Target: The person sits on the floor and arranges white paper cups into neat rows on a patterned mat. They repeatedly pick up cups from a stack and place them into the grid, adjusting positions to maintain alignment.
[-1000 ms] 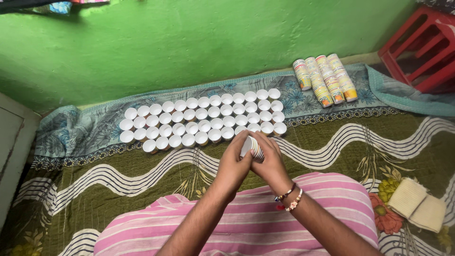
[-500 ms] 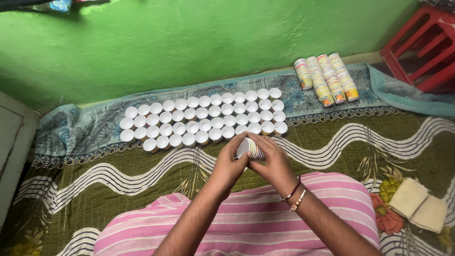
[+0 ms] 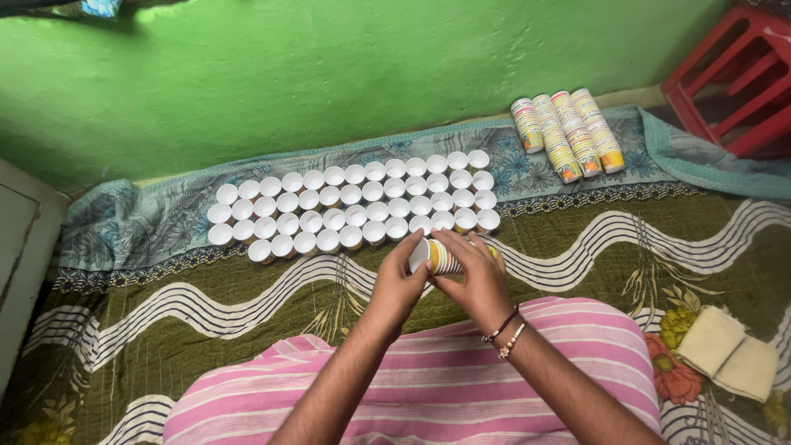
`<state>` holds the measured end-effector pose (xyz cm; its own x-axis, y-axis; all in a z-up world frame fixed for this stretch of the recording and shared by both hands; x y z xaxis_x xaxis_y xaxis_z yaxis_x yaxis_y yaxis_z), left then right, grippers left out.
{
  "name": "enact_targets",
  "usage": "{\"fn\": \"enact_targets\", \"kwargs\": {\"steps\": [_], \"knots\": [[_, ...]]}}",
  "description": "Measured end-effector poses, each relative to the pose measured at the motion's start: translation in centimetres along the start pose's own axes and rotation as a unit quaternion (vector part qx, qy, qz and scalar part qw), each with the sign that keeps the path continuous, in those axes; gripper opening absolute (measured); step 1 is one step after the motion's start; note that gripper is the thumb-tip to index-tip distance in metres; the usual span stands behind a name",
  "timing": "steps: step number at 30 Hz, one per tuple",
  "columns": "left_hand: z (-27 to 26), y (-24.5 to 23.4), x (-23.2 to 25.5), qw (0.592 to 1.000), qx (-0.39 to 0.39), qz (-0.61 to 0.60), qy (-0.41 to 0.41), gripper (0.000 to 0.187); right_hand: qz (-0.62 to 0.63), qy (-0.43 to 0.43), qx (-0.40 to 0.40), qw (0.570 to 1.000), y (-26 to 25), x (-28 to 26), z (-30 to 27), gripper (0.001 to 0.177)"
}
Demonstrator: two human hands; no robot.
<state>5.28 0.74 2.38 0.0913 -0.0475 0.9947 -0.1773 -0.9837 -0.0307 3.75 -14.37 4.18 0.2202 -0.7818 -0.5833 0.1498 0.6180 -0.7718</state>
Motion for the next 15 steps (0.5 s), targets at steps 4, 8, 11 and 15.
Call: {"fn": "enact_targets", "kwargs": {"steps": [4,8,11,15], "knots": [[0.4,-0.7,-0.7,0.999,0.021,0.031,-0.026,0.061,-0.039,0.011,-0.016,0.999,0.7,2.0,0.1,0.082],[0.4,-2.1,-0.5,0.988,0.075,0.134,0.028,0.061,-0.03,0.024,0.008,0.999,1.4,4.3,0.0,0.08],[0.2,-3.5,-0.4,0.974,0.097,0.205,0.007,0.062,-0.024,0.02,0.029,0.999,2.0,5.8,0.5,0.08],[0.0,-6.4,-0.9,0.94,0.159,0.299,0.045,0.061,-0.019,0.027,0.04,0.999,2.8,7.5,0.8,0.082]]}}
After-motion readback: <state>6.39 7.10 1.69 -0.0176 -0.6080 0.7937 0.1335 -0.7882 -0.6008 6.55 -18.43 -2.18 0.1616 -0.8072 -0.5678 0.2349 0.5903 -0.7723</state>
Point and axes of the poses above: each hand's wrist, its own z-axis towards the middle knuckle, its own y-axis out of the palm, x = y × z, the point moved 3 cm from there along z, towards the middle knuckle, and after that the axes turned 1 degree about z, right-handed, at the moved point
